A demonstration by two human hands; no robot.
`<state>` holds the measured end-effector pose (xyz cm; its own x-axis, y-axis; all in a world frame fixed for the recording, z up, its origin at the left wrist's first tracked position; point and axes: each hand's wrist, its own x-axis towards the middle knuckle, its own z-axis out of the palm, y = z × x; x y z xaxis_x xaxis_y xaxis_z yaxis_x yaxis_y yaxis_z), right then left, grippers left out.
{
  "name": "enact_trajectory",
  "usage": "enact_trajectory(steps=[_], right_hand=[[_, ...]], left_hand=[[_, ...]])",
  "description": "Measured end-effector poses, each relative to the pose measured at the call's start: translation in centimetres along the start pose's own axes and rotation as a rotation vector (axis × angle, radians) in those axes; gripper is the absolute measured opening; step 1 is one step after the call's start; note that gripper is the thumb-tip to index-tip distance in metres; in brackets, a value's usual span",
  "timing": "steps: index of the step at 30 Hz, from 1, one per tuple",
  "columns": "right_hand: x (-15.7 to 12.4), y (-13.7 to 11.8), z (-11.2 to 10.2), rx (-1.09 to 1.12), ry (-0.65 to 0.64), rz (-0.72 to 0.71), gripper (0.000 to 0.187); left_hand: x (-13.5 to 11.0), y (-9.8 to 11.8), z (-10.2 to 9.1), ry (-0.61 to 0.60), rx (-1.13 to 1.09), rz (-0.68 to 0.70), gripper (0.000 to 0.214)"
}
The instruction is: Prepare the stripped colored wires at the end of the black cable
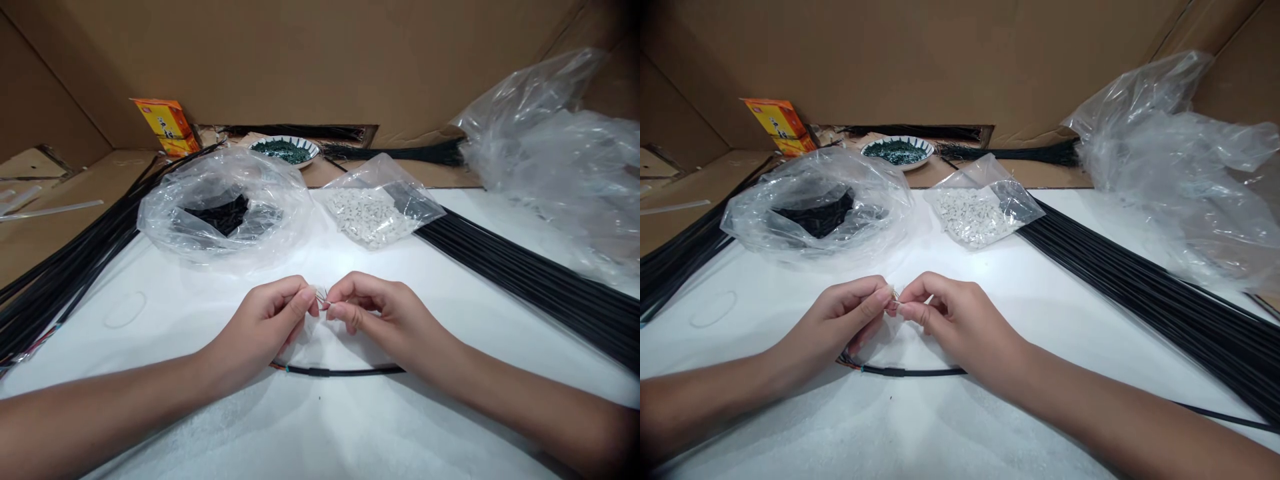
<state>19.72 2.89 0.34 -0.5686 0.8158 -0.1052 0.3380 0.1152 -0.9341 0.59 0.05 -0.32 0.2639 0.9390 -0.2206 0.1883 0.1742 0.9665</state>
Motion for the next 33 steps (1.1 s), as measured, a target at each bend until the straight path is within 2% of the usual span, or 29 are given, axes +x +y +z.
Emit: enact_trajectory(steps=[7,15,20,27,33], right_hand=[[0.48,0.08,-0.3,0.135,0.043,0.047,0.016],[0.42,-0.17,-0.59,0.216,0.037,0.098,0.021],[0.49,-0.07,-0.47,0.216,0.016,0.075,0.027],[0.12,-0.21,-0.36,0.156,-0.029,-0.005,0.023],[0.22,-0.46,-0.3,0.152,0.002,-0.029,0.02]], left_hand=[[0.16,0.2,0.12,0.013,-0.051,-0.015,0.035],[-0.07,0.01,-0.01,-0.039,-0.066,0.014,0.035],[0.13,-0.09,0.03,-0.055,-0.049,0.026,0.035],[0.35,0.06,-0.06,-0.065,-0.055,0.037,0.035],[0.22,0.05,-0.06,-0.08,-0.047,0.046,0.034]])
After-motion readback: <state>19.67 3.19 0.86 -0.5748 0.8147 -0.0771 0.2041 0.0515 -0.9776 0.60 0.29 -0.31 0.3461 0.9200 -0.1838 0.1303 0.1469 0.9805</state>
